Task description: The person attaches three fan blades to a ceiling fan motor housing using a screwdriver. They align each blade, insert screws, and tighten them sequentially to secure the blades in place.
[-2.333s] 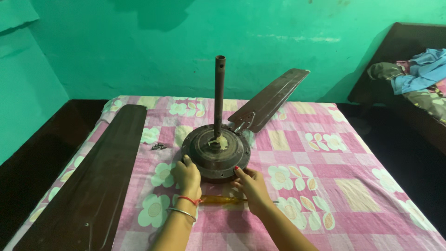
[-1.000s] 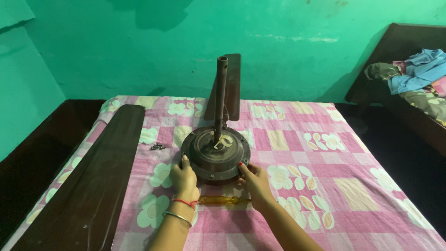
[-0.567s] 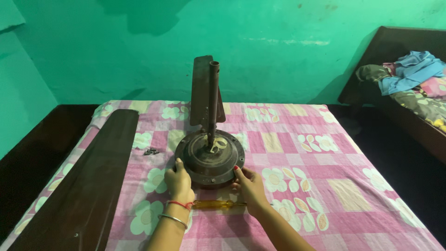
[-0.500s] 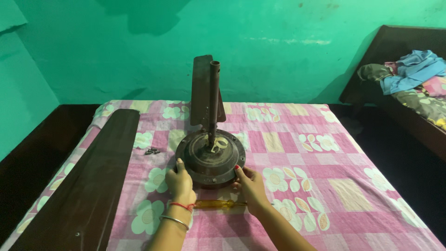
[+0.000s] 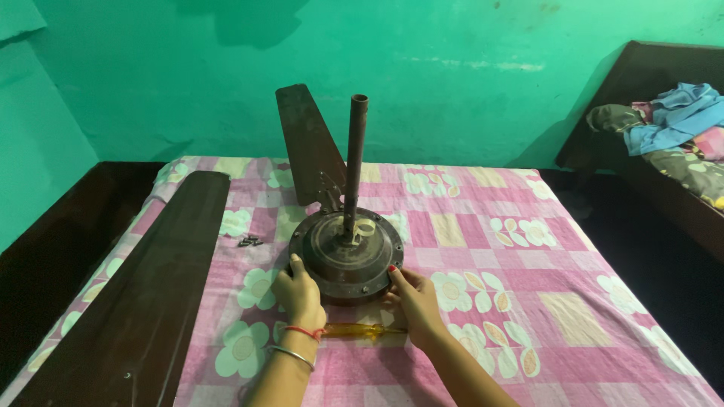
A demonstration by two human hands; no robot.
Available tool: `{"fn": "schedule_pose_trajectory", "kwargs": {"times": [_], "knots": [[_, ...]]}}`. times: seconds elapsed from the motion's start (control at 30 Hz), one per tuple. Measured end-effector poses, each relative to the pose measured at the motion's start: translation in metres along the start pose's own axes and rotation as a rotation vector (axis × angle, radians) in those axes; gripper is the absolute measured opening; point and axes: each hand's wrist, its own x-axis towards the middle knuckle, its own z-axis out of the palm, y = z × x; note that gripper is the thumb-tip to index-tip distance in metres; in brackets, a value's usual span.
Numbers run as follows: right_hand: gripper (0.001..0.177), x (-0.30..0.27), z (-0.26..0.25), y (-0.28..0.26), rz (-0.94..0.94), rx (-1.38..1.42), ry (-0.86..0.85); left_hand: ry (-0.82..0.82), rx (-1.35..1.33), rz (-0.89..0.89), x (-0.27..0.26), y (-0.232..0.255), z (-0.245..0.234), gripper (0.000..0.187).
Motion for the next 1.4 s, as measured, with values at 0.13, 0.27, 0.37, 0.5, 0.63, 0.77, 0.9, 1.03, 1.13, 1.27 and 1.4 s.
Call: {"fn": "schedule_pose_trajectory", "kwargs": {"times": [0.13, 0.27, 0.37, 0.5, 0.63, 0.77, 0.9, 1.03, 1.13, 1.27, 1.4], "knots": [[0.039, 0.006, -0.001, 0.002, 0.008, 0.033, 0.021, 0.043, 0.037, 0.028, -0.015, 0.003, -0.002, 0.049], [0.04, 0.01, 0.001, -0.002, -0.038, 0.027, 0.058, 0.022, 0.006, 0.04, -0.035, 0.01, -0.008, 0.044], [0.043, 0.01, 0.0, -0.005, -0.022, 0.006, 0.003, 0.013, -0.007, 0.058, -0.037, 0.013, -0.011, 0.041], [0.039, 0.009, -0.002, -0.003, -0.017, -0.015, 0.018, -0.009, -0.059, 0.062, -0.026, 0.011, -0.011, 0.042], [0.038, 0.014, -0.004, 0.0, -0.061, -0.031, -0.005, -0.052, -0.142, 0.001, -0.022, 0.005, -0.012, 0.043], [0.047, 0.017, -0.003, 0.001, -0.089, -0.052, -0.011, -0.047, -0.166, 0.027, -0.025, 0.0, -0.011, 0.039], [0.065, 0.002, 0.015, -0.008, -0.52, -0.643, 0.303, 0.01, -0.005, 0.013, -0.015, -0.003, -0.016, 0.039], [0.073, -0.036, 0.057, -0.024, -1.046, -0.9, 0.274, 0.186, 0.366, 0.488, 0.019, -0.003, -0.047, 0.066], [0.063, -0.066, 0.096, -0.034, -1.156, -0.909, 0.076, 0.143, 0.578, 0.659, 0.06, 0.004, -0.096, 0.071], [0.046, -0.074, 0.147, -0.033, -1.167, -0.899, -0.32, 0.057, 0.997, 0.613, 0.094, 0.021, -0.173, 0.07], [0.047, -0.061, 0.196, -0.001, -1.014, -1.06, -0.6, -0.078, 1.326, 0.359, 0.1, 0.034, -0.215, 0.1]]}}
